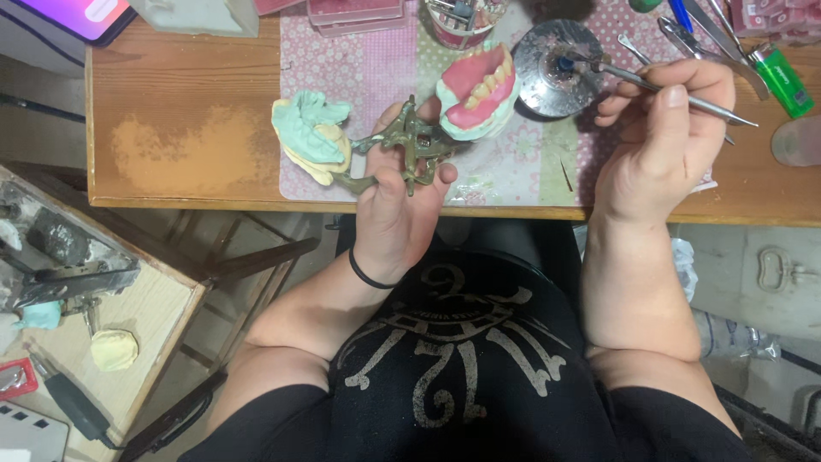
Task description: The person works on a dental mold, using a metal tool to scrape and shape the material. They then apply a pink liquid from a bottle onto the mold and continue to refine the surface with the tool.
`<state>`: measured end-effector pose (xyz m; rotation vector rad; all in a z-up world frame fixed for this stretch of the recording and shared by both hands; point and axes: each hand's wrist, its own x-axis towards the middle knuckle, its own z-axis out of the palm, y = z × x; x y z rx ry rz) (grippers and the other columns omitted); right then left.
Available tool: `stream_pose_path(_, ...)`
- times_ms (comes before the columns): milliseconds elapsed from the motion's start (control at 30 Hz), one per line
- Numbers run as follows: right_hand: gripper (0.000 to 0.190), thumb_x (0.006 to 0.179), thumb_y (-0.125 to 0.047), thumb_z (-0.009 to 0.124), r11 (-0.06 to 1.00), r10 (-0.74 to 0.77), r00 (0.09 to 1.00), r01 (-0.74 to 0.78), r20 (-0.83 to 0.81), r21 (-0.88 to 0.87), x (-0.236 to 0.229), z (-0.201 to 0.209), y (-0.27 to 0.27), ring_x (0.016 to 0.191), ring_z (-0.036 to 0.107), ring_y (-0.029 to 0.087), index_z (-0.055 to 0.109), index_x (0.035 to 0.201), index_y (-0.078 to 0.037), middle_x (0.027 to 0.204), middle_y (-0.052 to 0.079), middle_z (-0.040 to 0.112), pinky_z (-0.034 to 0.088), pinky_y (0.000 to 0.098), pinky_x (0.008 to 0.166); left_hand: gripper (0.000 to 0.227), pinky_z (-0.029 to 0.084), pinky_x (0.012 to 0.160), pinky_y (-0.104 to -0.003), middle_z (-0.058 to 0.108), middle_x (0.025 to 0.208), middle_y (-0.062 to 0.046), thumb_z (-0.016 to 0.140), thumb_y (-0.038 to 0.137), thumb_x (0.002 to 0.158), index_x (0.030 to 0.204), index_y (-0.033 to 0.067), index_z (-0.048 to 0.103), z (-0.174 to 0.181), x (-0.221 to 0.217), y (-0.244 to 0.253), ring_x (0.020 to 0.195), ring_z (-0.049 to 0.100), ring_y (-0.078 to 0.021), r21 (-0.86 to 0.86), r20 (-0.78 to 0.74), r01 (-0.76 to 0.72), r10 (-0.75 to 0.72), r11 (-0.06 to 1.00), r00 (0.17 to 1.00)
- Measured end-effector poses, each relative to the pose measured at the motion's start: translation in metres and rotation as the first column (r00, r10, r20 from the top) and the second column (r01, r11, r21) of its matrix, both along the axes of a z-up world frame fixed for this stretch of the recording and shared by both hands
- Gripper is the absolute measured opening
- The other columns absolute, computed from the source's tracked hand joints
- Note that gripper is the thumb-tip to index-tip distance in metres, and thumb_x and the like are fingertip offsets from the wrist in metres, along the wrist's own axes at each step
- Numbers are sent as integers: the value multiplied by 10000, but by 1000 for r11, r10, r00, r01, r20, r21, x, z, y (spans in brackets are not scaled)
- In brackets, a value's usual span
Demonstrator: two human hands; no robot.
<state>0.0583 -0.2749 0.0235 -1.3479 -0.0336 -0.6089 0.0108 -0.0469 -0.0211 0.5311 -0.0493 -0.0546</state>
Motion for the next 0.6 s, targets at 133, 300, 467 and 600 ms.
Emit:
stream_pose_path(133, 212, 1086, -252, 570, 1000, -5, 1000, 6, 11, -31, -1, -1, -1, 865, 614, 272, 501, 1128, -56, 1051, 140, 501, 548, 352, 692, 868, 511, 959, -350, 454, 1648, -129, 846, 496, 917, 1590, 171, 406, -6, 2, 0, 1332, 535, -194, -27, 22, 10, -9, 1000, 1000)
stream_pose_path(300, 208, 1090, -253, 566, 1000, 5, 1000, -4, 14, -30, -1, -2, -2, 859, 604, 257, 498, 1125, -60, 1041, 137, 502, 545, 344, 705, 879, 482, 1003, -396, 443, 1649, -110, 784, 514, 937, 1616, 162, 351, 0, -2, 0, 1331, 518, -208, 9, -8, -6, 6, 1000, 1000)
stream_pose_path(467, 202, 1082, -254, 559, 1000, -7, 1000, 8, 29, -29, 0, -2, 0, 827, 599, 259, 493, 1111, -65, 1024, 137, 494, 525, 334, 676, 900, 474, 977, -384, 444, 1652, -126, 794, 521, 915, 1606, 154, 348, -3, -1, 0, 1291, 532, -197, 7, -17, -15, 16, 1000, 1000)
stream_pose_path(600, 199, 1079, -247, 546, 998, -22, 1000, 23, 9, -54, -2, 1, 0, 871, 619, 275, 500, 1115, -56, 1048, 137, 497, 544, 339, 690, 854, 506, 965, -365, 464, 1625, -100, 838, 510, 927, 1585, 186, 400, -8, 1, 1, 1304, 533, -195, -15, 28, 9, -9, 1000, 1000)
